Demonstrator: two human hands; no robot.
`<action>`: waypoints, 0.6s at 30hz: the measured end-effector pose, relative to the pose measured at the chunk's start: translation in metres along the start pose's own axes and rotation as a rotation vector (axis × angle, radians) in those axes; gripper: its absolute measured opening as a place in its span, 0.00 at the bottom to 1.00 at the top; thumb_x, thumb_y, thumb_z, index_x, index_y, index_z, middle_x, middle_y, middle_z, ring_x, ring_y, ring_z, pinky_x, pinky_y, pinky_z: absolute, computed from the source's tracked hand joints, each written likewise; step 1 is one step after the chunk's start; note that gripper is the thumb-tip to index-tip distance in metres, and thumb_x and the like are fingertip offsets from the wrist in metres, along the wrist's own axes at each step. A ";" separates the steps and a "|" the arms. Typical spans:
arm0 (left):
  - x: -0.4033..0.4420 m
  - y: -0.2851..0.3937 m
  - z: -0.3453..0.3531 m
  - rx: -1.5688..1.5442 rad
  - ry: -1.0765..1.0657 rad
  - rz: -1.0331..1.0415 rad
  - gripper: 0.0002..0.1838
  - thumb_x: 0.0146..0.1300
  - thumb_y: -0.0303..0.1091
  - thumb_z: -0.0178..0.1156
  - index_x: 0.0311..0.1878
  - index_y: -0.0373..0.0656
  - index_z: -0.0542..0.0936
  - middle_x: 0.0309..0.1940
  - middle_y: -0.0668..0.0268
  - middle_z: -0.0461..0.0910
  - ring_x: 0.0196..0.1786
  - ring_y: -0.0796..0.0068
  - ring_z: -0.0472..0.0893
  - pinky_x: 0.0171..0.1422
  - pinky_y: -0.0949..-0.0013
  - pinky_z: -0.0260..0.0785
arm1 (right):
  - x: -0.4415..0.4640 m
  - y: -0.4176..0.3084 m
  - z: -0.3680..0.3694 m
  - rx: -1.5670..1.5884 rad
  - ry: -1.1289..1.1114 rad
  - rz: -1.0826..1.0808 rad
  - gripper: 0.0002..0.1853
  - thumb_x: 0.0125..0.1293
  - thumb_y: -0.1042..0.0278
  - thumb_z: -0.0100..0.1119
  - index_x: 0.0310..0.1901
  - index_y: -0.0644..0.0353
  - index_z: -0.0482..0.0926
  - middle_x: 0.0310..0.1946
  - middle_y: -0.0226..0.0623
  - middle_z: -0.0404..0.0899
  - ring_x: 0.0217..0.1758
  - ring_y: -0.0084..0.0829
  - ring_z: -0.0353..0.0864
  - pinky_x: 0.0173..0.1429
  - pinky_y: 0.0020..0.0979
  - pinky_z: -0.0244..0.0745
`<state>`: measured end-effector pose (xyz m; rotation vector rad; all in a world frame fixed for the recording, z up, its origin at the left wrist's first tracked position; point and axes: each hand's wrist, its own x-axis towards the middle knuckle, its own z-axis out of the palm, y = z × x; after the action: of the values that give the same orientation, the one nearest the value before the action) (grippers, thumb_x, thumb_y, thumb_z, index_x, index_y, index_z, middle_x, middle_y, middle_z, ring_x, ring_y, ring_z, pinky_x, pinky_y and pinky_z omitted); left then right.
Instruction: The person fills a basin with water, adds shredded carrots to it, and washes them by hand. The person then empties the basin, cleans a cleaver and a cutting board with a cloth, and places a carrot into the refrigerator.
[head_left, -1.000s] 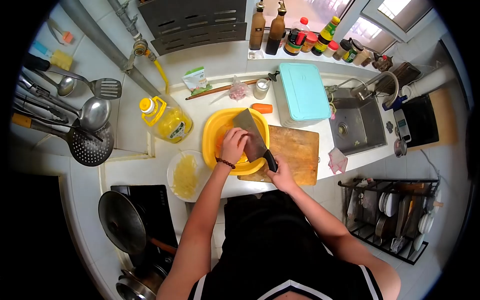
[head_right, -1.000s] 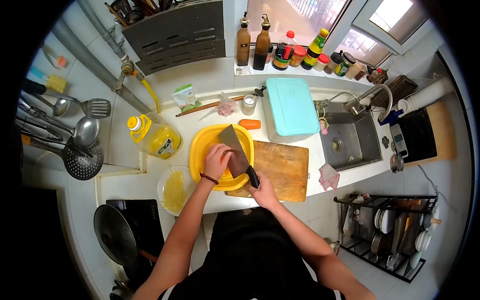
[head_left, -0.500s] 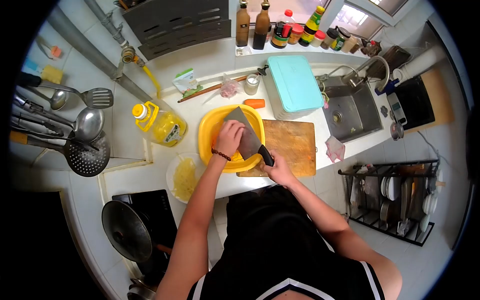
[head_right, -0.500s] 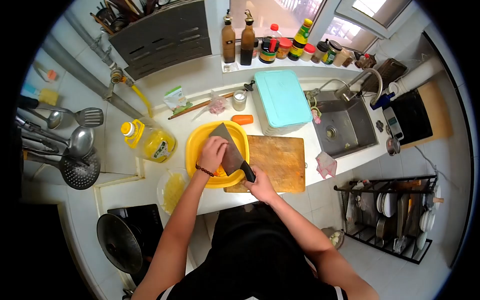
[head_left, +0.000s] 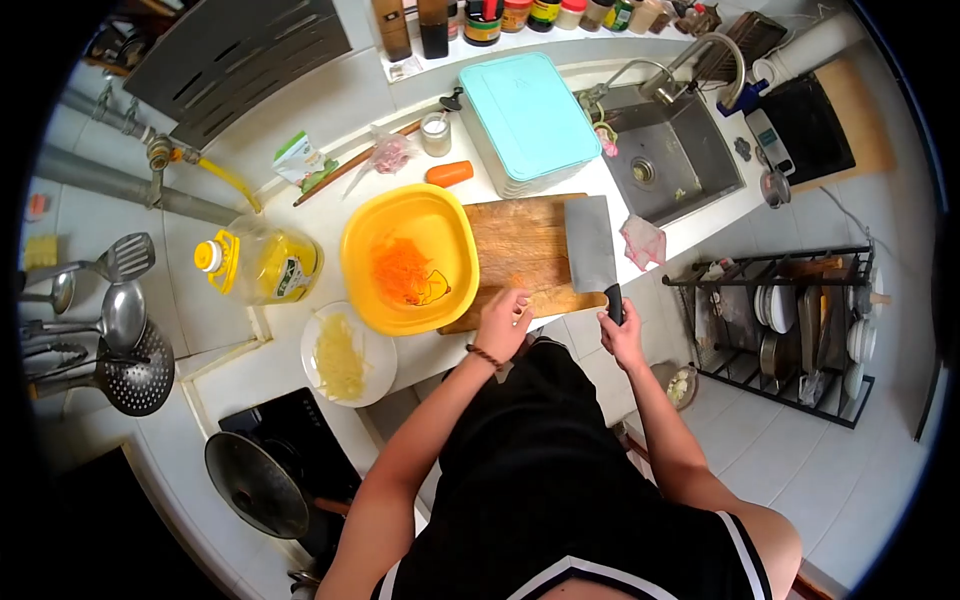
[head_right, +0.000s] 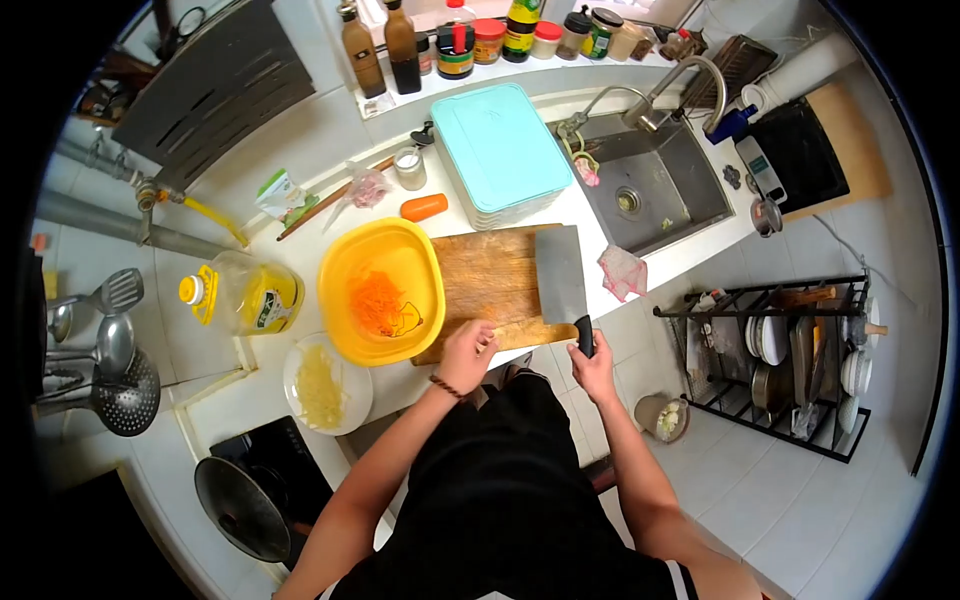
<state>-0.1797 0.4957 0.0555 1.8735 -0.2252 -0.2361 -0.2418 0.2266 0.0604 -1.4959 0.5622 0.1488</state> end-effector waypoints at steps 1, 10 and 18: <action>0.001 -0.022 0.025 0.103 0.044 -0.043 0.16 0.65 0.29 0.65 0.55 0.37 0.77 0.51 0.52 0.78 0.52 0.56 0.80 0.58 0.57 0.73 | 0.006 0.015 -0.015 0.004 0.006 0.005 0.11 0.69 0.78 0.64 0.44 0.55 0.70 0.18 0.20 0.67 0.13 0.14 0.62 0.16 0.23 0.54; 0.027 -0.077 0.082 0.648 0.177 -0.070 0.34 0.74 0.40 0.55 0.75 0.30 0.61 0.80 0.45 0.53 0.83 0.46 0.50 0.86 0.45 0.39 | 0.026 0.071 -0.110 -0.129 0.050 0.010 0.12 0.69 0.77 0.65 0.42 0.55 0.70 0.19 0.19 0.68 0.16 0.12 0.63 0.19 0.22 0.56; 0.047 -0.070 0.142 0.635 0.173 -0.067 0.34 0.76 0.42 0.52 0.76 0.27 0.59 0.81 0.44 0.52 0.83 0.46 0.50 0.86 0.44 0.39 | 0.030 0.115 -0.110 0.006 -0.022 0.095 0.11 0.68 0.79 0.64 0.41 0.56 0.70 0.24 0.21 0.68 0.20 0.13 0.64 0.23 0.22 0.59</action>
<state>-0.1713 0.3746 -0.0566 2.5195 -0.1242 -0.0435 -0.2937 0.1238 -0.0537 -1.4610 0.6162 0.2371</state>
